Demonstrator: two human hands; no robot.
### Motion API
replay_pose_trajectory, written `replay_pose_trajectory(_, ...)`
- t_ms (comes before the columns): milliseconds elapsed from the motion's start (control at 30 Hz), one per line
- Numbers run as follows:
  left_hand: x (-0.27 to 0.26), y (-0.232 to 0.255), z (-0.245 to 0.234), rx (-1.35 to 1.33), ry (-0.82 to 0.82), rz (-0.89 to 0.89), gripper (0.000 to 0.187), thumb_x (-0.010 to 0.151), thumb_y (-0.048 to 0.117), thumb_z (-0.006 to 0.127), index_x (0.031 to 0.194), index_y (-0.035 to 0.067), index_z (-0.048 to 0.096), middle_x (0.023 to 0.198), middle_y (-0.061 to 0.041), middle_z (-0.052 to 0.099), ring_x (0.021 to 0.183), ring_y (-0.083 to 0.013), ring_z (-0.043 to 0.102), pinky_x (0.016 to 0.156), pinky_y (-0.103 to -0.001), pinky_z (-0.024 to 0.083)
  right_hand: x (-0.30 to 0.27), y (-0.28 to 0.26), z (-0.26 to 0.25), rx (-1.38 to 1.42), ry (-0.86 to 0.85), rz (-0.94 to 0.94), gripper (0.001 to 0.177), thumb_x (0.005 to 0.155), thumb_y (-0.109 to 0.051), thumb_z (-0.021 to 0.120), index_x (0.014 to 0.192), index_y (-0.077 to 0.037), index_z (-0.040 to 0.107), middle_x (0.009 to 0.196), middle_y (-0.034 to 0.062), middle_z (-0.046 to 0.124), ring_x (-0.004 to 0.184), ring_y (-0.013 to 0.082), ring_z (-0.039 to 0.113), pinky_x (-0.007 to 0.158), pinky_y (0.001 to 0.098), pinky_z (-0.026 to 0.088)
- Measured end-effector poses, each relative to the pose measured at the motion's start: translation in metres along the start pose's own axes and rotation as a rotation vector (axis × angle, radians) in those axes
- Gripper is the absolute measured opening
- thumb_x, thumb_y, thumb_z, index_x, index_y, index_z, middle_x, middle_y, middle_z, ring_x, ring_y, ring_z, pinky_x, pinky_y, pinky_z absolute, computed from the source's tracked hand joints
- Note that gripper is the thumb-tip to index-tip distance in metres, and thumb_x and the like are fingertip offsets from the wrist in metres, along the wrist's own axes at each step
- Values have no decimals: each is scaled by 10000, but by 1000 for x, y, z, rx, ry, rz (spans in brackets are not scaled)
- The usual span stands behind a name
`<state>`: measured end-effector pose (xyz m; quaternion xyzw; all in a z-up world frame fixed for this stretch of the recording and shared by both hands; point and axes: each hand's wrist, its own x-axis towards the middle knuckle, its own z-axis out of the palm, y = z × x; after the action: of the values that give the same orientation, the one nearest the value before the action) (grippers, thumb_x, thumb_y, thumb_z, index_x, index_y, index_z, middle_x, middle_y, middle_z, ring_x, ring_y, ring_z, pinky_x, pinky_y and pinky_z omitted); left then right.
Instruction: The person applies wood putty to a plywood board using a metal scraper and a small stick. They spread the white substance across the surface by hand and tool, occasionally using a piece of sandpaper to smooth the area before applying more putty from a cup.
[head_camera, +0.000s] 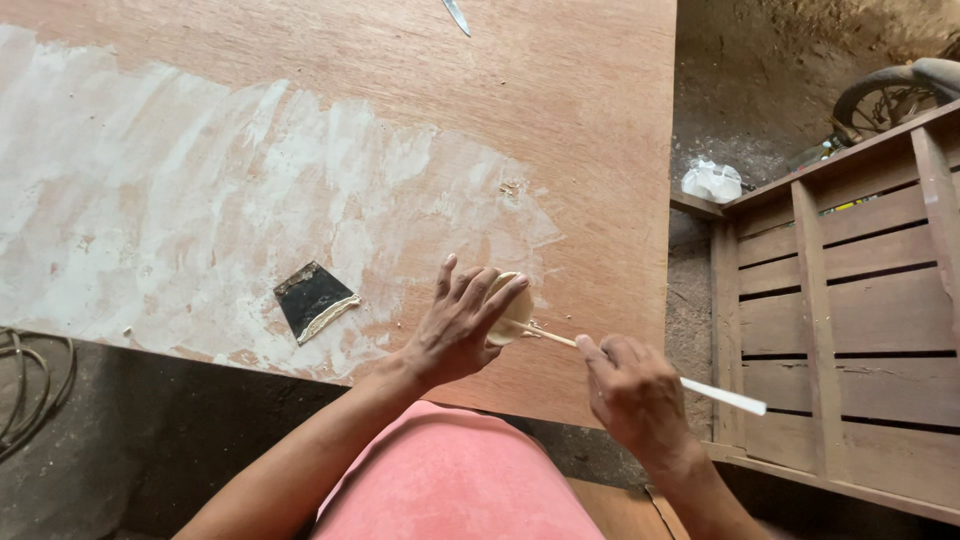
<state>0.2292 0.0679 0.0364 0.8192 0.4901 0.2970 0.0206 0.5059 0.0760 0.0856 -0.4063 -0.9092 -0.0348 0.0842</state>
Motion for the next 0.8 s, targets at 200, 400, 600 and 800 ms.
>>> replay_pose_trajectory(200, 0, 3, 1, -38, -19, -79, 1168, 613, 287, 942, 1559, 136, 274, 1387, -200, 474, 1332, -382, 469, 1195, -704, 153, -13, -3, 8, 432, -117, 418, 230, 909, -180, 644, 1076, -124, 792, 779, 41, 729, 563, 162, 645, 484, 320, 534)
replay_pose_trajectory(400, -3, 3, 9, -108, 55, -161, 1193, 638, 317, 936, 1583, 111, 237, 1375, -187, 513, 1277, -349, 511, 1206, -689, 192, -28, 4, -2, 540, 43, 572, 180, 868, -182, 682, 1001, -131, 790, 778, 59, 722, 606, 196, 674, 569, 357, 547)
replay_pose_trajectory(600, -4, -7, 26, -90, 131, -220, 1285, 612, 366, 952, 1581, 87, 156, 1335, -195, 534, 1221, -361, 535, 1152, -727, 226, -39, 26, 21, 461, 108, 637, 194, 915, -145, 673, 1068, -77, 771, 781, 76, 676, 611, 180, 616, 535, 350, 522)
replay_pose_trajectory(800, -4, -15, 17, -51, 173, -284, 1285, 585, 340, 951, 1582, 116, 172, 1355, -220, 549, 1244, -386, 532, 1116, -705, 244, -37, 31, 110, 385, 66, 734, 243, 1011, -145, 603, 1181, -59, 752, 847, 93, 594, 645, 191, 537, 490, 301, 512)
